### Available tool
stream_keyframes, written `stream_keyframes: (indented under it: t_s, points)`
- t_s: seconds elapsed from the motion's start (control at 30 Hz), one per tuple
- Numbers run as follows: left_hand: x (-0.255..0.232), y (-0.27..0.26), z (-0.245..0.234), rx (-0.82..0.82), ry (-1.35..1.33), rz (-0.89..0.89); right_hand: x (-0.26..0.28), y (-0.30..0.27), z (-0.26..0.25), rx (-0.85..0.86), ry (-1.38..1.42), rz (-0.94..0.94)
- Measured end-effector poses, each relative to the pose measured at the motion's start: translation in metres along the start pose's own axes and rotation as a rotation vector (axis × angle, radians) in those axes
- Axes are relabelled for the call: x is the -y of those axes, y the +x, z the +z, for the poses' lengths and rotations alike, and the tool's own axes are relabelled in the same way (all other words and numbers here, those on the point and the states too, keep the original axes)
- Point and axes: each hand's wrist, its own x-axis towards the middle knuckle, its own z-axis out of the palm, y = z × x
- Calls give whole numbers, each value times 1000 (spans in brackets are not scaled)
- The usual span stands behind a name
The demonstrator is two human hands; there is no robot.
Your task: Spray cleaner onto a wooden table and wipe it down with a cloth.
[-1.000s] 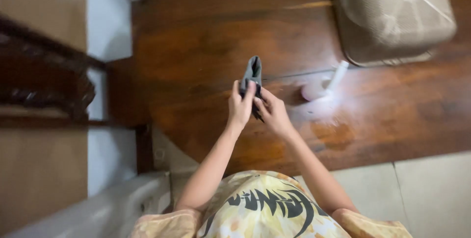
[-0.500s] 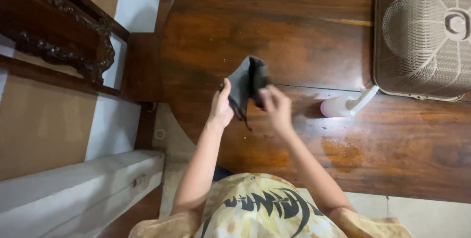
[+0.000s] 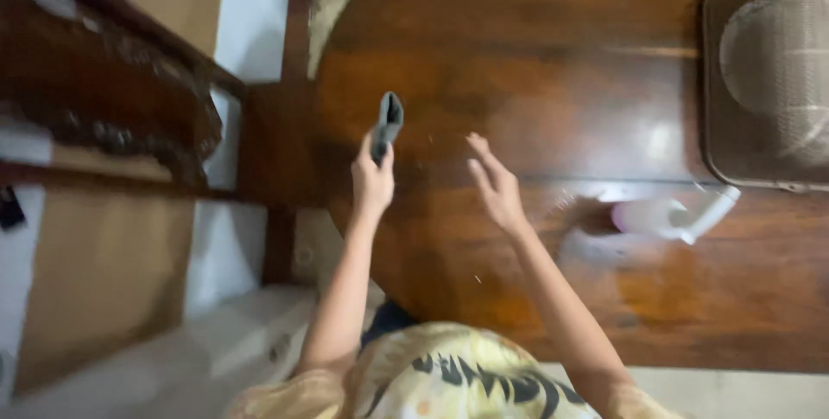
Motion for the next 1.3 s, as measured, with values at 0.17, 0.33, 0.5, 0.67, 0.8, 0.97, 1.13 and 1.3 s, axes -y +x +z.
stream_keyframes:
  t_s: [0.17, 0.33, 0.5, 0.67, 0.8, 0.97, 1.13, 1.3]
  points:
    - [-7, 16, -11, 340, 652, 173, -39, 36, 19, -250, 128, 85]
    - [61, 25, -21, 522, 1011, 352, -40, 60, 35, -336, 128, 133]
    - [87, 52, -12, 531, 956, 524, -50, 72, 41, -382, 248, 280]
    - [75, 113, 6, 566, 909, 518, -78, 98, 42, -458, 271, 299]
    - [103, 127, 18, 531, 839, 613, -72, 124, 42, -497, 152, 214]
    - [112, 217, 56, 301, 915, 615, -76, 148, 45, -522, 76, 220]
    - [97, 364, 99, 135, 877, 503, -65, 148, 43, -507, 44, 201]
    - [96, 393, 105, 138, 843, 492, -64, 118, 34, -509, -55, 201]
